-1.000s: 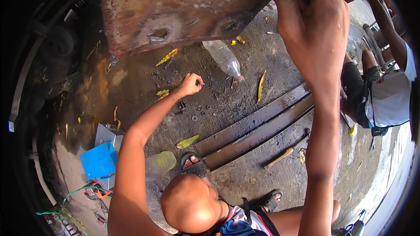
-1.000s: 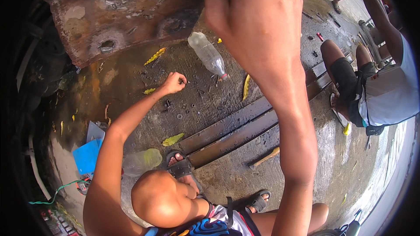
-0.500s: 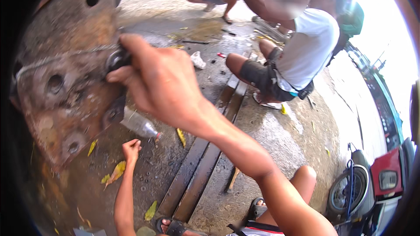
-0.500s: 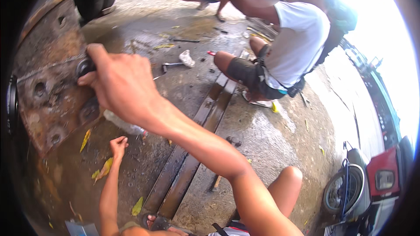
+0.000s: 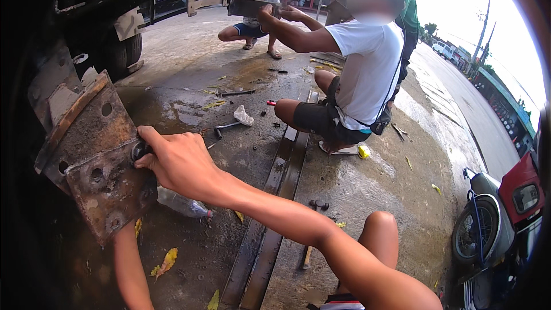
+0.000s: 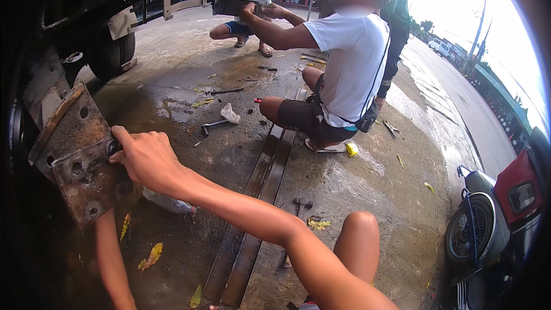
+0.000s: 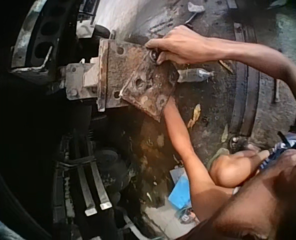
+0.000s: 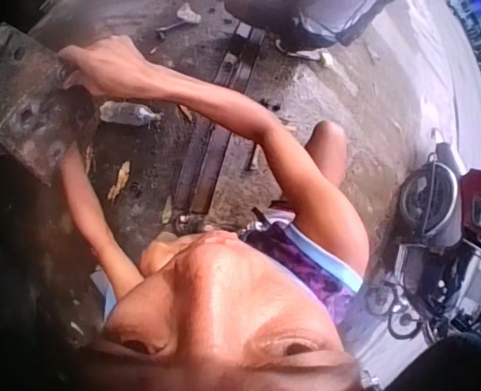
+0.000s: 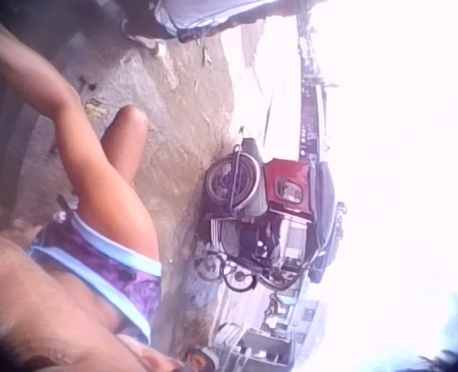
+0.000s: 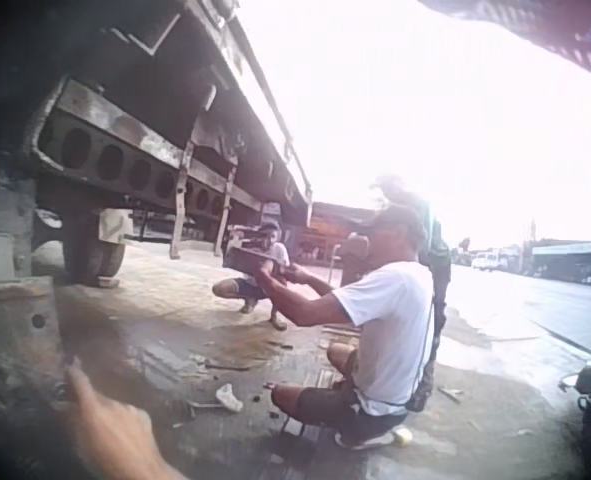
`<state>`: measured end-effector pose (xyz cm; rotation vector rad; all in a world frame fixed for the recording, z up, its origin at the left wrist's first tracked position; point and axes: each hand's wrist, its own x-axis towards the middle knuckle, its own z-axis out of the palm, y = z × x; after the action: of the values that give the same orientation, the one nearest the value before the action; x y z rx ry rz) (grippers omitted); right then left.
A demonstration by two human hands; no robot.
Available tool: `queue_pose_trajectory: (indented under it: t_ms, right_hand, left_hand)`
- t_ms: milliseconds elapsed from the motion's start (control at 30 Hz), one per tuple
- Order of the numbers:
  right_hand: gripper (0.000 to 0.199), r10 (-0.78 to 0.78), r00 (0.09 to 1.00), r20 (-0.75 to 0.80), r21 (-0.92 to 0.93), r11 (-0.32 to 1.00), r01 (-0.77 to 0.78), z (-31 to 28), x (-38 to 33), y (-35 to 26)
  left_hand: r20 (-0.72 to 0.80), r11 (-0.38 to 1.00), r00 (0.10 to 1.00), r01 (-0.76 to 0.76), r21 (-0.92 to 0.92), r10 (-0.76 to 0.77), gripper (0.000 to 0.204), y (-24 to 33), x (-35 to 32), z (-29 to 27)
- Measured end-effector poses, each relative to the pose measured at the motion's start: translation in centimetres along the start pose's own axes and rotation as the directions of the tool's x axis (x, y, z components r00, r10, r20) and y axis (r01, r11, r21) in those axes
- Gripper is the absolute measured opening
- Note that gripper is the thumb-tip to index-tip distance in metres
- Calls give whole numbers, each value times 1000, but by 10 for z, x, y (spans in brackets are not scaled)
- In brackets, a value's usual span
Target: The person is assembling a metal part by inserting bolts and nuts into a rusty metal plate. They repeatedly insert and remove bolts, adjusting their position and orientation while sitting on the ground.
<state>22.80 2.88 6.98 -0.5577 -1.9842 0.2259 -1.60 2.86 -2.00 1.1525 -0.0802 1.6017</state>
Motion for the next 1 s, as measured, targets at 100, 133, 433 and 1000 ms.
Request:
queue_pose_trajectory:
  t_ms: [100,133,433,1000]
  right_hand:
    - [44,-13,1000,-23,7,1000,13,0,-1,-4]
    - [43,-18,999,-38,14,1000,18,1,1,-6]
    - [46,0,1000,25,-49,999,1,-2,1,-1]
    - [41,-31,999,20,-53,998,32,-1,4,3]
  left_hand:
    - [12,1000,1000,9,22,-10,53,10,1,4]
    - [19,999,1000,12,32,-12,53,14,3,5]
    - [27,999,999,-35,6,35,54,1,3,-6]
    - [30,996,996,-88,14,88,55,18,-2,-12]
